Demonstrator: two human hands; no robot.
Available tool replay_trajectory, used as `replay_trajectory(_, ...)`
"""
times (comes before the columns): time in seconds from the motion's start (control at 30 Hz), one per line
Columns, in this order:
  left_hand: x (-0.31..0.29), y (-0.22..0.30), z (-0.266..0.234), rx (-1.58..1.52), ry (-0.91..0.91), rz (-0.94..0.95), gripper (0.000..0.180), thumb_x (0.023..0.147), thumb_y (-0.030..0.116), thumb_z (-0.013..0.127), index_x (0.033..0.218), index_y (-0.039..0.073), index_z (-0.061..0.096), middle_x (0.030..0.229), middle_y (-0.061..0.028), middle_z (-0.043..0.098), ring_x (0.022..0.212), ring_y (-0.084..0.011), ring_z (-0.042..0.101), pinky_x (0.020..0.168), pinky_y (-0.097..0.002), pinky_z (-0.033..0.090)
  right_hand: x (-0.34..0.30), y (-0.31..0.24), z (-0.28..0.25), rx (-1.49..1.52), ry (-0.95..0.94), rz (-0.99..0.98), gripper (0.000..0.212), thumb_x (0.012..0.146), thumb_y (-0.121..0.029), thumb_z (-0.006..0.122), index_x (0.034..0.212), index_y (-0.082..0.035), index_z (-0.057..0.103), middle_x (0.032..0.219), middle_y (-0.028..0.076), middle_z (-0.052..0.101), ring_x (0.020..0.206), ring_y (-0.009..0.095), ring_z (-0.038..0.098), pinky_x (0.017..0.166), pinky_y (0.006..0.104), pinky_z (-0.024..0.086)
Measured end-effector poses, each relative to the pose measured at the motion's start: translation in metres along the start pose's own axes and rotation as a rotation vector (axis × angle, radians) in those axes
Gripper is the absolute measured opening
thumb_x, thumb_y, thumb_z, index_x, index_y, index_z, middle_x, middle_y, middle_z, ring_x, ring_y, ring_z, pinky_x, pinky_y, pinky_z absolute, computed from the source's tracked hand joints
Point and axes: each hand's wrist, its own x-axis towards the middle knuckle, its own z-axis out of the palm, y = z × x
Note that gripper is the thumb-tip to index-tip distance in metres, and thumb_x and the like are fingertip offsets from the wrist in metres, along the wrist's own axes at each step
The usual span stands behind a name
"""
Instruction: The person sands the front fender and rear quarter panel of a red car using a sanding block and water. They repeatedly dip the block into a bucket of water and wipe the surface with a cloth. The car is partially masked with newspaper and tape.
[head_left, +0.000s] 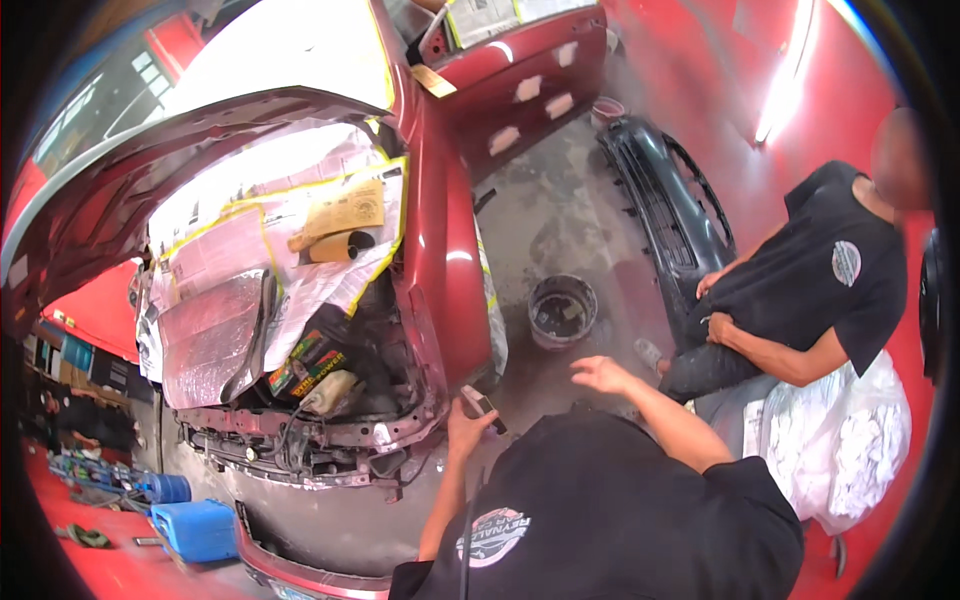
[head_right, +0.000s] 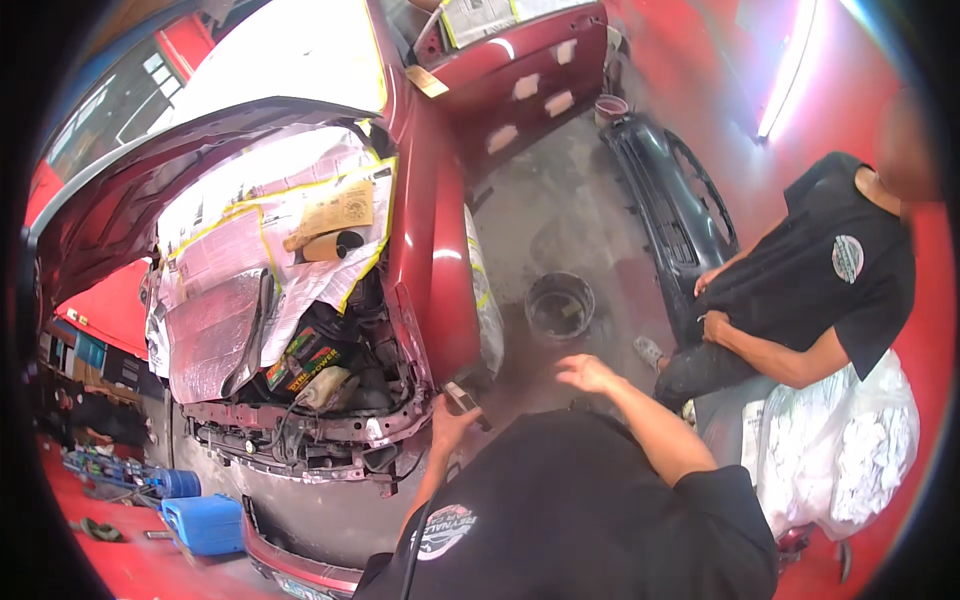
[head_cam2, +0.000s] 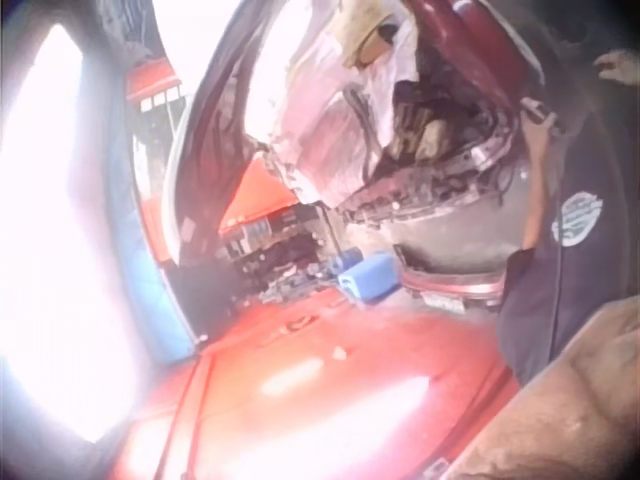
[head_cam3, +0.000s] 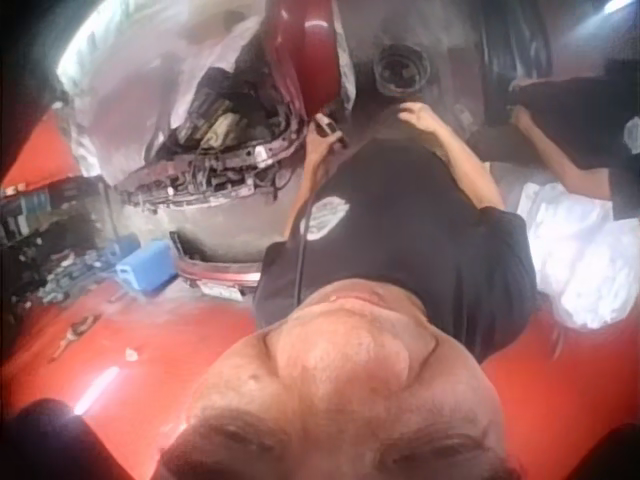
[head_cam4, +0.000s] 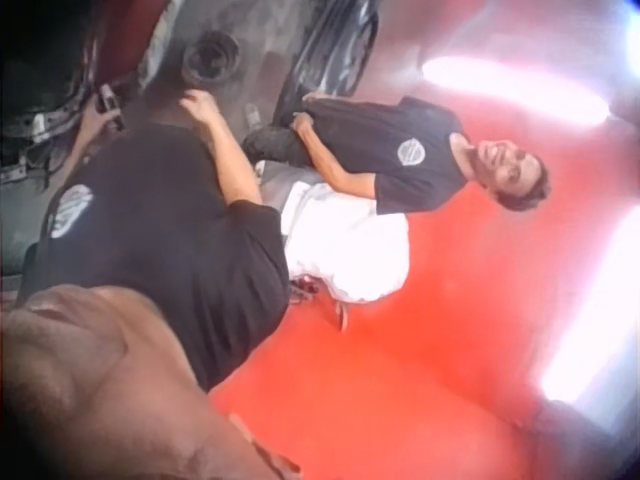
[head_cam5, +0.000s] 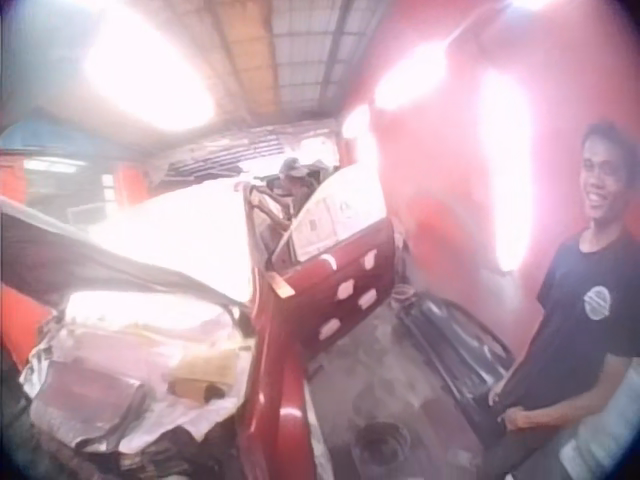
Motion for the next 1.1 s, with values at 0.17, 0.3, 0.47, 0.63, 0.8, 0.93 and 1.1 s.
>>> replay_trajectory(0.17, 0.000, -0.043, 0.012, 0.306, -0.136, -0.126, 0.084, 0.067, 0.035, 0.095, 0.132, -0.004, 0.058, 0.124, -0.0224, 0.071, 0.117, -0.0340, 0.069, 0.100, -0.0436, 0.054, -0.118, 0.291, 0.032, -0.574, -0.149, 0.453, 0.035, 0.088, -0.037, 0.069, 0.092, -0.004, 0.080, 0.080, 0.020, 0.075, 0.071, 0.034, 0.074, 0.072, 0.0461, 0.060)
replay_trajectory(0.3, -0.038, -0.152, -0.007, 0.155, -0.164, -0.354, 0.074, 0.065, 0.030, 0.094, 0.123, -0.003, 0.063, 0.111, -0.0205, 0.074, 0.097, -0.0339, 0.074, 0.086, -0.0452, 0.059, -0.159, 0.249, 0.040, -0.079, -0.028, 0.722, 0.034, 0.088, -0.034, 0.073, 0.099, -0.003, 0.080, 0.077, 0.020, 0.074, 0.057, 0.030, 0.071, 0.057, 0.0437, 0.056)
replay_trajectory(0.47, -0.090, -0.287, 0.000, 0.058, -0.362, -0.521, 0.053, 0.069, 0.026, 0.092, 0.108, -0.001, 0.068, 0.096, -0.0158, 0.075, 0.081, -0.0302, 0.073, 0.072, -0.0461, 0.059, -0.147, 0.195, 0.044, 0.007, 0.103, 0.584, 0.034, 0.087, -0.029, 0.077, 0.106, -0.001, 0.078, 0.094, 0.021, 0.078, 0.076, 0.031, 0.075, 0.071, 0.0424, 0.059)
replay_trajectory(0.63, -0.092, -0.279, -0.002, 0.185, -0.354, -0.460, 0.056, 0.070, 0.029, 0.091, 0.110, -0.001, 0.066, 0.100, -0.0152, 0.075, 0.086, -0.0283, 0.073, 0.076, -0.0449, 0.058, -0.070, 0.150, 0.034, 0.014, 0.233, 0.305, 0.045, 0.087, -0.035, 0.078, 0.118, -0.003, 0.076, 0.104, 0.020, 0.078, 0.101, 0.034, 0.076, 0.087, 0.0416, 0.059)
replay_trajectory(0.8, -0.042, -0.242, 0.008, -0.001, -0.245, -0.311, 0.065, 0.068, 0.033, 0.092, 0.117, 0.000, 0.064, 0.108, -0.0162, 0.074, 0.096, -0.0285, 0.072, 0.083, -0.0435, 0.057, -0.022, 0.122, 0.029, -0.061, 0.150, 0.151, 0.043, 0.085, -0.028, 0.079, 0.119, -0.001, 0.075, 0.107, 0.021, 0.078, 0.103, 0.034, 0.076, 0.089, 0.0405, 0.059)
replay_trajectory(0.93, -0.020, -0.107, -0.002, 0.242, -0.103, -0.170, 0.084, 0.064, 0.040, 0.093, 0.132, 0.003, 0.059, 0.117, -0.0206, 0.073, 0.108, -0.0366, 0.072, 0.094, -0.0462, 0.056, -0.011, 0.142, 0.034, -0.079, 0.036, 0.187, 0.040, 0.085, -0.025, 0.080, 0.117, -0.001, 0.076, 0.107, 0.020, 0.079, 0.104, 0.032, 0.076, 0.092, 0.0388, 0.059)
replay_trajectory(1.1, -0.037, -0.092, -0.002, 0.456, -0.128, -0.380, 0.093, 0.064, 0.049, 0.091, 0.138, 0.005, 0.056, 0.128, -0.0210, 0.071, 0.119, -0.0392, 0.069, 0.099, -0.0481, 0.055, -0.001, 0.160, 0.031, -0.099, -0.080, 0.288, 0.038, 0.085, -0.023, 0.080, 0.117, -0.003, 0.077, 0.106, 0.018, 0.080, 0.103, 0.028, 0.077, 0.092, 0.0375, 0.059)
